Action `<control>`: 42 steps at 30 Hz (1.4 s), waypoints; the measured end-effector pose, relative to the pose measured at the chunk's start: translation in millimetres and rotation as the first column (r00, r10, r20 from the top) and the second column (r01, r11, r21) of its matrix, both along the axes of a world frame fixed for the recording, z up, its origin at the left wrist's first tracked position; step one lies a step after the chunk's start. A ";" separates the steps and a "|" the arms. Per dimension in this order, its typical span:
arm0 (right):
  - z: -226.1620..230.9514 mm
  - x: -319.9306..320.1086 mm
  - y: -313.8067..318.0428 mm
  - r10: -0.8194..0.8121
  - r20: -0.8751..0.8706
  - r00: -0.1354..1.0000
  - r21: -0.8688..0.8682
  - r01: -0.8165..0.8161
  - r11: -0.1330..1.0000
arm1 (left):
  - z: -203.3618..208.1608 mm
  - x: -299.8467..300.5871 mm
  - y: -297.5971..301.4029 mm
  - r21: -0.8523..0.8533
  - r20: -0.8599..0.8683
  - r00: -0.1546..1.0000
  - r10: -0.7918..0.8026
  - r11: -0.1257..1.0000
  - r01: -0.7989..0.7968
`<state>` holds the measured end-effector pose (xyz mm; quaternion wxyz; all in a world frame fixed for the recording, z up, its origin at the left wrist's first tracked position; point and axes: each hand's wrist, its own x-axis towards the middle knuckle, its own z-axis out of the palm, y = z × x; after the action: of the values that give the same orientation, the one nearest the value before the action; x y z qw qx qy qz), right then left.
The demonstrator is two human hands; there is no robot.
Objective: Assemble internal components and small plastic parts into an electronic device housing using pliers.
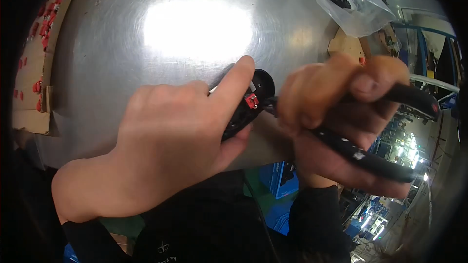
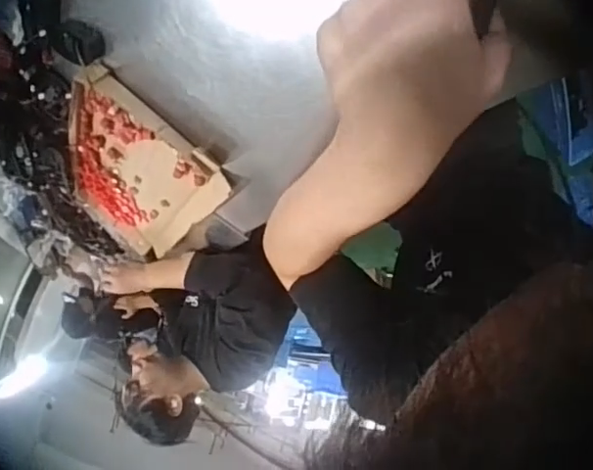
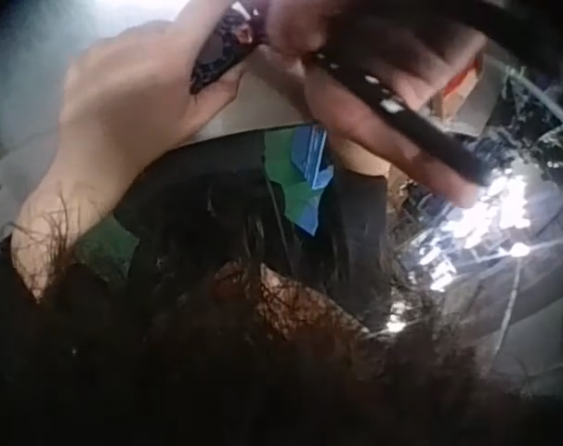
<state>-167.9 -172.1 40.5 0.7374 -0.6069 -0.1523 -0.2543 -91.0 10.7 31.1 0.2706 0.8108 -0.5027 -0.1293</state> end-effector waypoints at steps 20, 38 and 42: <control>13.7 -10.2 -7.2 0.045 -0.190 0.981 -0.195 -0.083 0.977 | -6.3 -8.6 2.1 0.031 0.149 0.987 0.064 0.997 -0.069; -5.9 -4.1 0.1 -0.025 0.007 1.000 -0.260 0.026 0.965 | -2.1 -4.6 1.5 0.061 0.026 1.000 0.015 0.998 -0.017; -5.5 -2.7 -0.1 -0.014 0.003 1.000 -0.270 0.015 0.963 | -2.8 -6.1 0.9 0.057 -0.017 1.000 0.006 0.998 -0.005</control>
<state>-170.6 -172.2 35.0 0.6459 -0.7026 -0.1816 -0.2370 -97.1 11.6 28.2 0.2523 0.8184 -0.4942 -0.1496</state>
